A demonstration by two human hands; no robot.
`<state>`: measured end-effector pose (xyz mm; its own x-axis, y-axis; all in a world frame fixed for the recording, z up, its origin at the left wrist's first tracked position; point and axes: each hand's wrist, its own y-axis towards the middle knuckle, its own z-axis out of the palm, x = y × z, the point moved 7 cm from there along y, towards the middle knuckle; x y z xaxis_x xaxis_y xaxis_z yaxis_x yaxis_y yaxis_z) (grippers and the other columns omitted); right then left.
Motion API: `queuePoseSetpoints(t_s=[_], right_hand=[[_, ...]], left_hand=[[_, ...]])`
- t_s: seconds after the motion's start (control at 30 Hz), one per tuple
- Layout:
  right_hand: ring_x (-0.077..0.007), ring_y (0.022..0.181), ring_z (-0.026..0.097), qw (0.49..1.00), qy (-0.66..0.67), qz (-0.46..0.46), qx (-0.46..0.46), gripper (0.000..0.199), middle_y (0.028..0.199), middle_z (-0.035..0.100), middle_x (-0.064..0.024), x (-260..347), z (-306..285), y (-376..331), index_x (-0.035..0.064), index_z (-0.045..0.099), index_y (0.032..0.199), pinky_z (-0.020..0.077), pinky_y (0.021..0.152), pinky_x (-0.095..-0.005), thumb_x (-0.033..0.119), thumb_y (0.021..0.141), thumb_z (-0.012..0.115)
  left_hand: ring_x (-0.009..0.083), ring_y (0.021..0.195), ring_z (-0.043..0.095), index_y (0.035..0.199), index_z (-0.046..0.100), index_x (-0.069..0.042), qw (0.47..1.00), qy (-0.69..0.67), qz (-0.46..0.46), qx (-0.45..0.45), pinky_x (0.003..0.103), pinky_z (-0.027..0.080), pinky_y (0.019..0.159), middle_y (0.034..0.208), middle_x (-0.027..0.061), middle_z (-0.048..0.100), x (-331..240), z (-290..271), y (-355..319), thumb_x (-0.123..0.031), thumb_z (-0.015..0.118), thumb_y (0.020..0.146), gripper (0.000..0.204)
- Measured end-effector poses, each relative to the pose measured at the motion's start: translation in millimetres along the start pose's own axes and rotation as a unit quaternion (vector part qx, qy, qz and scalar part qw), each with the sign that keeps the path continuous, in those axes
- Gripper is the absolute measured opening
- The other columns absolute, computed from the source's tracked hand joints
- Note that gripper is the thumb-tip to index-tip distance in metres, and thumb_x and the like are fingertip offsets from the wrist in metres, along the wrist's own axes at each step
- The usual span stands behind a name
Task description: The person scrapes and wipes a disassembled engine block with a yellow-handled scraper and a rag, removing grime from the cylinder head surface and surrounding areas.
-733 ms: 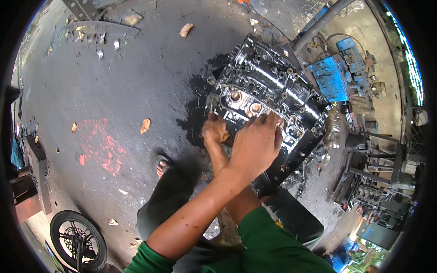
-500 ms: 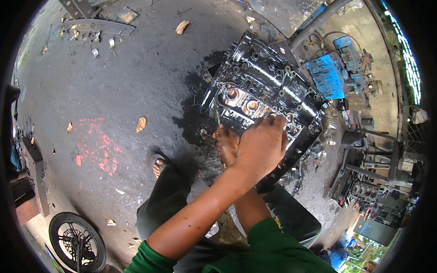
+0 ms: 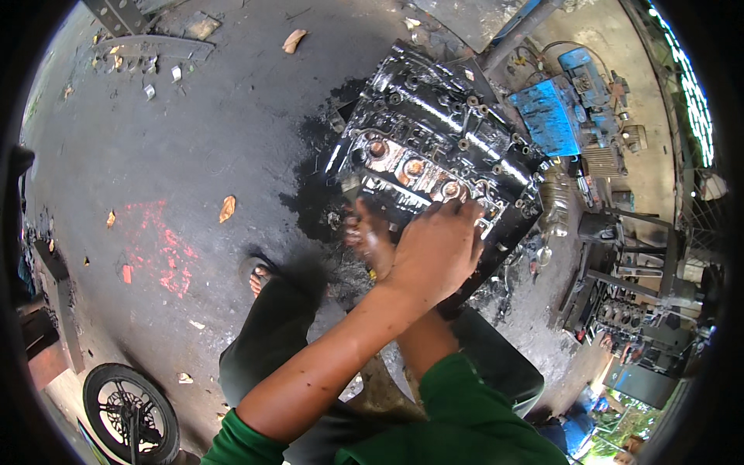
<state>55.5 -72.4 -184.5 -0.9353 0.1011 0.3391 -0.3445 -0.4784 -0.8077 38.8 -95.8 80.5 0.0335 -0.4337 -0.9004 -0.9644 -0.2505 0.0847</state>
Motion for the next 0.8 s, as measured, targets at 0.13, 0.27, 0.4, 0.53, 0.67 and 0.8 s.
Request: queuePoseSetpoints(t_s=[0.13,0.27,0.4,0.53,0.67,0.8], right_hand=[[-0.0096,0.041,0.033,0.998,0.053,-0.019,0.002,0.045,0.06,0.045,0.0029,-29,-3,14,0.0076,0.056,0.1,0.0299,0.04,-0.0245,0.051,0.091,0.06],[-0.0097,0.042,0.034,1.0,0.023,-0.003,0.002,0.043,0.062,0.046,0.002,-24,-8,26,0.0043,0.055,0.101,0.0308,0.04,-0.0255,0.046,0.094,0.059],[-0.009,0.043,0.036,0.992,0.045,0.092,0.07,0.041,0.064,0.049,0.0021,2,8,25,0.0029,0.055,0.104,0.0305,0.039,-0.0259,0.043,0.097,0.053],[-0.0068,0.041,0.038,0.99,-0.064,0.096,0.086,0.036,0.063,0.049,0.0023,31,-4,4,0.0056,0.053,0.093,0.0291,0.036,-0.0221,0.041,0.097,0.056],[-0.0044,0.039,0.038,0.987,-0.125,0.048,0.091,0.024,0.061,0.05,0.0007,34,-11,-3,0.0068,0.052,0.093,0.0295,0.036,-0.0197,0.03,0.097,0.058],[-0.0055,0.041,0.039,0.994,-0.095,0.028,0.05,0.021,0.074,0.056,-0.0034,24,-1,11,0.0105,0.052,0.102,0.0307,0.039,-0.0221,0.026,0.094,0.063]], left_hand=[[0.0356,0.087,0.065,0.104,0.057,0.0,1.0,0.014,0.002,0.002,0.044,0.054,0.078,0.093,0.0183,0.064,1,9,-2,-0.016,0.061,0.085,0.025],[0.0349,0.086,0.065,0.102,0.058,0.0,1.0,0.024,0.006,0.007,0.044,0.053,0.078,0.092,0.0179,0.065,4,18,-6,-0.015,0.059,0.085,0.023],[0.0354,0.085,0.065,0.102,0.058,-0.001,1.0,0.02,0.007,0.014,0.046,0.053,0.078,0.092,0.0178,0.065,2,28,-6,-0.016,0.059,0.085,0.023],[0.0368,0.083,0.065,0.102,0.056,-0.001,0.999,0.024,0.014,0.018,0.047,0.052,0.077,0.091,0.0188,0.065,-1,31,-3,-0.016,0.06,0.084,0.024],[0.0349,0.09,0.066,0.103,0.057,0.0,0.998,0.046,-0.002,0.044,0.044,0.055,0.078,0.095,0.0185,0.065,3,27,-3,-0.014,0.057,0.085,0.023],[0.0349,0.088,0.066,0.101,0.056,0.0,0.999,0.034,0.002,0.026,0.045,0.054,0.076,0.093,0.0174,0.065,6,22,-2,-0.016,0.058,0.085,0.022]])
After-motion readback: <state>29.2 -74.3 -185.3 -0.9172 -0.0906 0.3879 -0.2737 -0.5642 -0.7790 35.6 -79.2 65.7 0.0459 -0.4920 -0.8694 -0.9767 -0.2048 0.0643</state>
